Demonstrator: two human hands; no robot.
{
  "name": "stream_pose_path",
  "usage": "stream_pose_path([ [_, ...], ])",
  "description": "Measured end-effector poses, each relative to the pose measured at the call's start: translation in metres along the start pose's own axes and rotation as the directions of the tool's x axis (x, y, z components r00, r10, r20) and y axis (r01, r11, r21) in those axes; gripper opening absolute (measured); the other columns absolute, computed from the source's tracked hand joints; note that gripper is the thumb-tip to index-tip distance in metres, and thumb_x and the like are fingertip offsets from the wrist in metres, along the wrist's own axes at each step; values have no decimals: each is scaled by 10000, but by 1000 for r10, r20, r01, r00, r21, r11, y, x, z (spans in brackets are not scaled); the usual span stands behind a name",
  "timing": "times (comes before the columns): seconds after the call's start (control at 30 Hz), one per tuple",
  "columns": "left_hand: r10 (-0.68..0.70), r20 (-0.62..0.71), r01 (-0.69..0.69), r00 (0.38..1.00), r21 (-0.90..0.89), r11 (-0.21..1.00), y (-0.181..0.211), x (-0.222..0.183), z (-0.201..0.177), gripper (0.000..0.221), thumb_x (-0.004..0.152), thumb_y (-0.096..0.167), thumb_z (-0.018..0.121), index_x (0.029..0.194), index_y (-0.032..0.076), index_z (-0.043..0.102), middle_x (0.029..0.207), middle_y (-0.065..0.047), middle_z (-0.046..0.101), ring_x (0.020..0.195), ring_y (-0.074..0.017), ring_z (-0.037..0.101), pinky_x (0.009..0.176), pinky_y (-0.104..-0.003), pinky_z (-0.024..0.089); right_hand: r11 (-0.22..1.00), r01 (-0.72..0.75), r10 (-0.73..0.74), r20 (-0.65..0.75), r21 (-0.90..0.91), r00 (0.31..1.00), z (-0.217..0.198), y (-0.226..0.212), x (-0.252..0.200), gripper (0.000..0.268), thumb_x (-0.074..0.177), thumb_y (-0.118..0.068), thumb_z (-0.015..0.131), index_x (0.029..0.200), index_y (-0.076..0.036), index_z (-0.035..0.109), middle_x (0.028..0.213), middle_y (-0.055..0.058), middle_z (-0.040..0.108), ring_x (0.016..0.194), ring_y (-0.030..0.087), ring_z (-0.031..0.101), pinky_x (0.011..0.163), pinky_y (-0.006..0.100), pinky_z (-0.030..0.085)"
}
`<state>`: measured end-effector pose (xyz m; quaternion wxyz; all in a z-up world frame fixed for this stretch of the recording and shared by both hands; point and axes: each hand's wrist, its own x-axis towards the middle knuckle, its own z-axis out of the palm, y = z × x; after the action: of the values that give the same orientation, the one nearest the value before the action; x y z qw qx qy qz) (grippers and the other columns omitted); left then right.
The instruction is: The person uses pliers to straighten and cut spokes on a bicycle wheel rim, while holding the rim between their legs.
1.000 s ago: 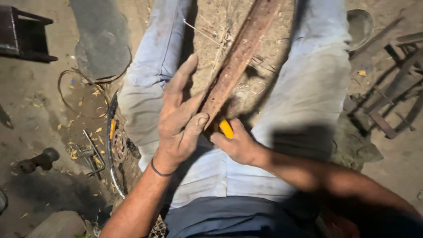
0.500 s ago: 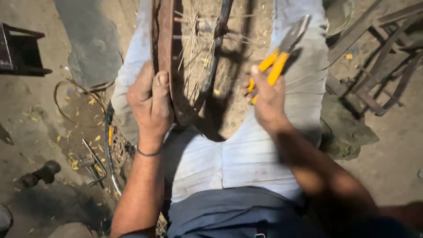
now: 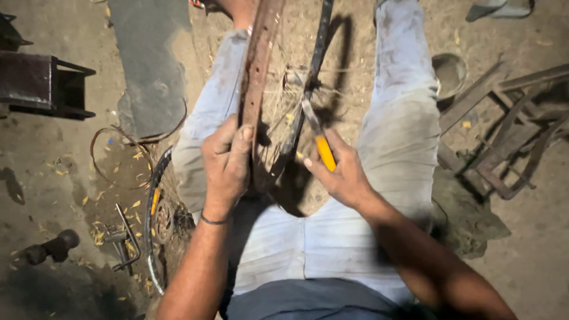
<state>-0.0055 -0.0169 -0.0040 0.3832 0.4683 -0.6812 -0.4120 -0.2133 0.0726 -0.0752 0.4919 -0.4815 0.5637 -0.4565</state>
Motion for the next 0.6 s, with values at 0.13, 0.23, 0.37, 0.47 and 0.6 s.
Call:
stream_pose_path([
  [0.13,23,-165,-2,986,124,992,-4,-18,4,223,1094,208,608,1119,-13,624,968,-83,580,908,-193,544,845,-320,466,913,-253,185,229,321,956,-5,-7,-9,417,917,-189,641,1311,-99,537,930,37,637,695,84,553,576,240,436],
  [0.23,141,-169,-111,976,175,978,-2,-13,7,275,1123,242,595,1241,2,660,1170,-109,609,1098,-237,575,1003,-357,466,724,-444,213,440,528,872,-1,-21,6,479,906,-189,636,1362,-80,537,900,53,633,621,78,543,503,221,399],
  [0.37,237,-152,-190,959,274,943,5,-18,2,393,1145,305,549,1404,31,659,1485,-177,532,1359,-306,544,1195,-409,434,506,-613,384,478,606,790,28,-31,2,378,910,-188,636,1237,-33,527,818,48,570,540,100,510,396,236,322],
  [0.47,249,-108,-208,962,297,932,7,-17,5,381,1168,305,539,1422,39,636,1555,-181,482,1455,-308,487,1218,-404,376,784,-403,81,567,471,820,36,-23,-8,357,928,-172,657,1246,-43,558,843,27,570,627,70,498,524,221,411],
  [0.6,225,-88,-201,970,223,954,14,-11,10,399,1124,255,554,1457,36,570,1516,-172,533,1437,-311,523,1186,-408,422,494,-563,178,557,662,811,34,-14,-14,222,974,-155,665,1079,-22,523,795,33,520,602,94,481,501,249,378],
])
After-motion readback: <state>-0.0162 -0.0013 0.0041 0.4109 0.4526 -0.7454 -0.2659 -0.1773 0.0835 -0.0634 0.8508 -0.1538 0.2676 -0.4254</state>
